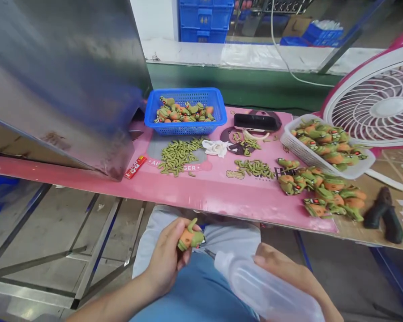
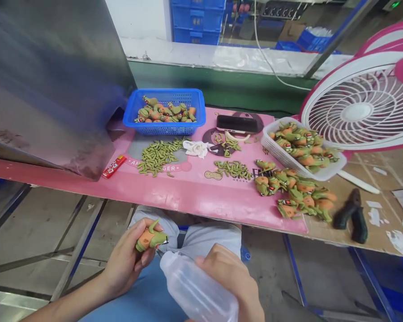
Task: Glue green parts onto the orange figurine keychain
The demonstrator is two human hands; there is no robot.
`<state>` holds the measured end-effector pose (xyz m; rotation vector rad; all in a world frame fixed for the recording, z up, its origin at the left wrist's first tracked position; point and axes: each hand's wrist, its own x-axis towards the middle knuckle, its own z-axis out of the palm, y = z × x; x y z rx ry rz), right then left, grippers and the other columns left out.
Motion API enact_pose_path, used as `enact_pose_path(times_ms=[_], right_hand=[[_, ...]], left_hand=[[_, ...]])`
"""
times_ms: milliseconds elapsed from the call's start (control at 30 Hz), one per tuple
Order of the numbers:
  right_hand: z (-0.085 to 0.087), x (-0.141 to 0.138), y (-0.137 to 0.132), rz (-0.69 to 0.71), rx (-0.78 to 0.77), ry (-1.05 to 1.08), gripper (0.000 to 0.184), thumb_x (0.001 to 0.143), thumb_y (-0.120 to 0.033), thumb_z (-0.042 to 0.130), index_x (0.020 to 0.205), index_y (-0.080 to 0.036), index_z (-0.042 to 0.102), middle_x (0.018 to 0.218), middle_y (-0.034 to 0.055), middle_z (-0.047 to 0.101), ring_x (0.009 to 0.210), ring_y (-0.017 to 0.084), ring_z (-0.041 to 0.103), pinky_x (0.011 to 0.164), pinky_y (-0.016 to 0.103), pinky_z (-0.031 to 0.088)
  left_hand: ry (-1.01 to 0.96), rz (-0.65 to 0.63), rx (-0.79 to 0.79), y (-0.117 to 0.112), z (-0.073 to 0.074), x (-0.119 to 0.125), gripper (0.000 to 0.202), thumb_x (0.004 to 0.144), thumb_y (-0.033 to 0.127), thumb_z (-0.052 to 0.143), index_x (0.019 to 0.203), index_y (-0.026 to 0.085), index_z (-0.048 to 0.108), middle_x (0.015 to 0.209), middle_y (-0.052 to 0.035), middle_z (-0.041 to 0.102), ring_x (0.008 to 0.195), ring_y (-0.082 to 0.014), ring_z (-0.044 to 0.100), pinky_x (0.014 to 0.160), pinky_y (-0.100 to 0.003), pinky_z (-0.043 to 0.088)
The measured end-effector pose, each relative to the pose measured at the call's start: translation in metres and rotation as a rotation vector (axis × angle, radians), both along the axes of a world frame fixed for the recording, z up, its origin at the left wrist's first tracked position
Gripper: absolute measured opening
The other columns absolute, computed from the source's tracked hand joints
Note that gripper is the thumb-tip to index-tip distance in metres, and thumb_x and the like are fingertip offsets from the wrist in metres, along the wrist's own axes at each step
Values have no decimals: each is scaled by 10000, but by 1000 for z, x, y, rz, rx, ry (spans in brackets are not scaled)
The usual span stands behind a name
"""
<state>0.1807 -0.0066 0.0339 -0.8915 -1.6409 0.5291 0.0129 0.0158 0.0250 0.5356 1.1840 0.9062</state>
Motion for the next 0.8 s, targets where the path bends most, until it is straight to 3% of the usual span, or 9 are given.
enact_pose_path(times_ms=[100, 200, 400, 700, 800], right_hand=[[5, 4, 1, 142, 2, -87, 311, 882, -330, 477, 1099, -108, 475, 560, -2, 446, 459, 158, 461, 397, 270, 371], [5, 3, 0, 163, -30, -103, 308, 887, -298, 463, 1114, -90, 465, 578, -3, 420, 501, 169, 471, 433, 288, 381], [0, -5, -2, 133, 56, -63, 340, 873, -245, 453, 1159, -61, 456, 664, 46, 485, 532, 162, 472, 442, 288, 387], [3, -10, 1, 115, 61, -31, 316, 822, -200, 463, 1091, -36, 490, 648, 38, 458, 513, 160, 454, 430, 288, 357], [-2, -19, -2, 18, 47, 55, 285, 823, -242, 467, 1040, -66, 526, 607, 13, 424, 487, 149, 413, 427, 281, 310]], left_hand=[[27, -15, 21, -1, -2, 0, 426, 654, 567, 597, 688, 144, 565, 480, 33, 510, 327, -37, 320, 297, -129, 174], [31, -31, 44, -2, -4, -3, 423, 680, 566, 583, 709, 144, 593, 494, 27, 518, 347, -47, 363, 306, -127, 219], [2, -61, 81, -4, -8, -6, 376, 735, 525, 554, 728, 154, 615, 522, 22, 530, 355, -50, 377, 312, -130, 232], [1, -64, 69, -6, -11, -7, 384, 734, 531, 551, 712, 149, 591, 462, 26, 491, 354, -60, 355, 318, -137, 224], [12, -66, 60, -5, -10, -7, 383, 733, 531, 545, 718, 151, 589, 474, 23, 497, 360, -65, 359, 319, -144, 223]])
